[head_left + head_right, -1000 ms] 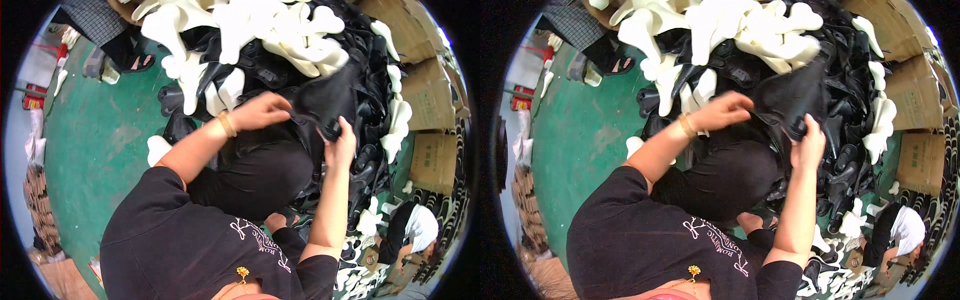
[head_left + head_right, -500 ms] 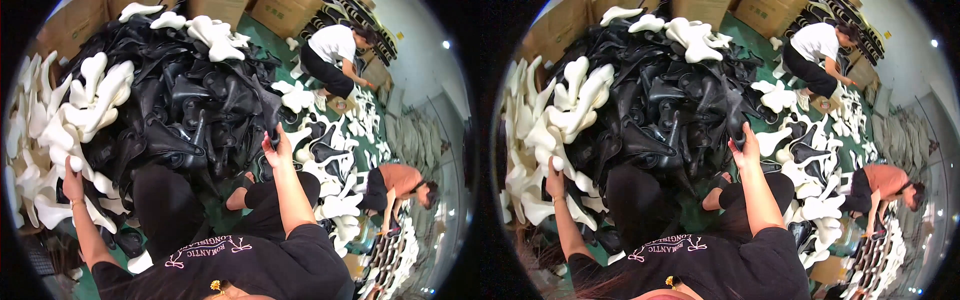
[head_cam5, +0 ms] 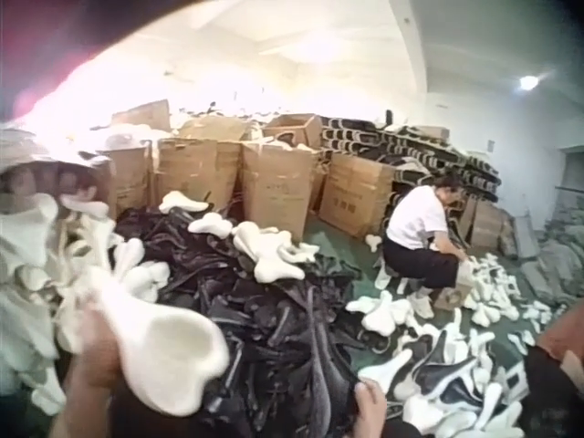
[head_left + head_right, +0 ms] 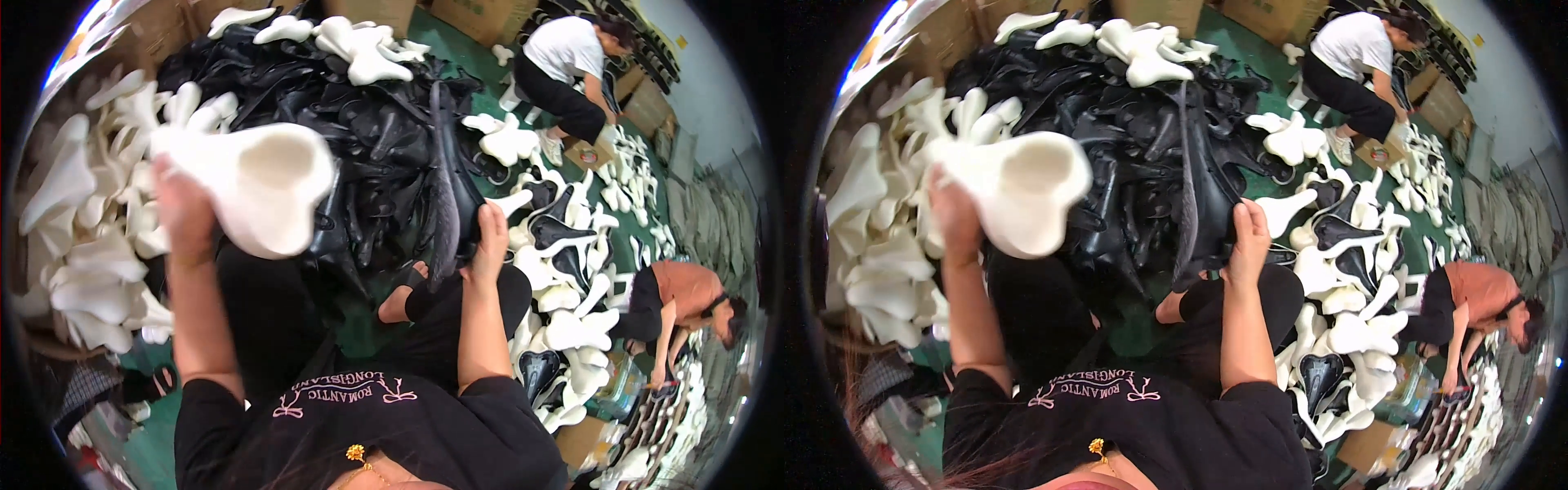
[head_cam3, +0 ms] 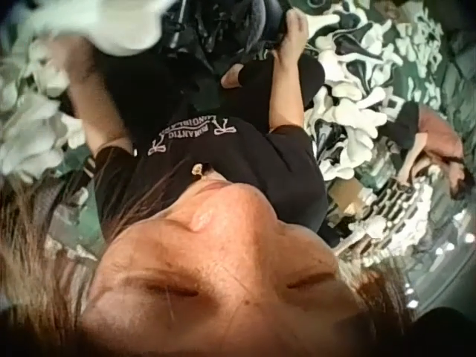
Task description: Assemble bicycle saddles by fitting black covers onto white foam cores.
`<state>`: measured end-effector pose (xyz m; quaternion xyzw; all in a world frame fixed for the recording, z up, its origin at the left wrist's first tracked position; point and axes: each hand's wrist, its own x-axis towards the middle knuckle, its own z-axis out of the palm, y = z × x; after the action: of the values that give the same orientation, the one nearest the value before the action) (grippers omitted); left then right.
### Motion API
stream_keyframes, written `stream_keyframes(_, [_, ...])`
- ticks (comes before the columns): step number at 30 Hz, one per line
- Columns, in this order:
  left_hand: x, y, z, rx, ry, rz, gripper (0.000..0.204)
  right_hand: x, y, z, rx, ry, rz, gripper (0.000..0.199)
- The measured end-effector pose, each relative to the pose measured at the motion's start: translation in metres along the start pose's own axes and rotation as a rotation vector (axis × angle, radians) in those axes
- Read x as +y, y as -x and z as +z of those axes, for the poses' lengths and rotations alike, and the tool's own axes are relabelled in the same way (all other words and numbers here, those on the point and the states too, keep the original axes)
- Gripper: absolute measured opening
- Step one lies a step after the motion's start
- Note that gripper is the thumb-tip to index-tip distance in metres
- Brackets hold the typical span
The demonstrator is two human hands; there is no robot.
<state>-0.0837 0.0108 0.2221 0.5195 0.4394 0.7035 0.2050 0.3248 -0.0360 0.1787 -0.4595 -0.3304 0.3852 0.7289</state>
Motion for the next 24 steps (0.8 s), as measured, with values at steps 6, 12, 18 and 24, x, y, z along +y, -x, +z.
stream_keyframes(6, [0.012,0.064,0.144,-0.266,0.878,-0.877,0.056,-0.030,0.029,-0.009,-0.128,0.300,-0.213,0.021])
stream_keyframes(12, [0.017,0.082,0.147,-0.225,0.909,-0.915,0.046,-0.023,0.045,0.008,-0.389,0.576,-0.277,0.020])
stream_keyframes(18, [0.007,0.087,0.141,-0.321,0.877,-0.828,0.034,-0.015,0.043,0.024,-0.419,0.571,-0.315,0.020])
stream_keyframes(24, [0.005,0.084,0.140,-0.302,0.901,-0.830,0.033,-0.009,0.042,0.029,-0.416,0.594,-0.301,0.020])
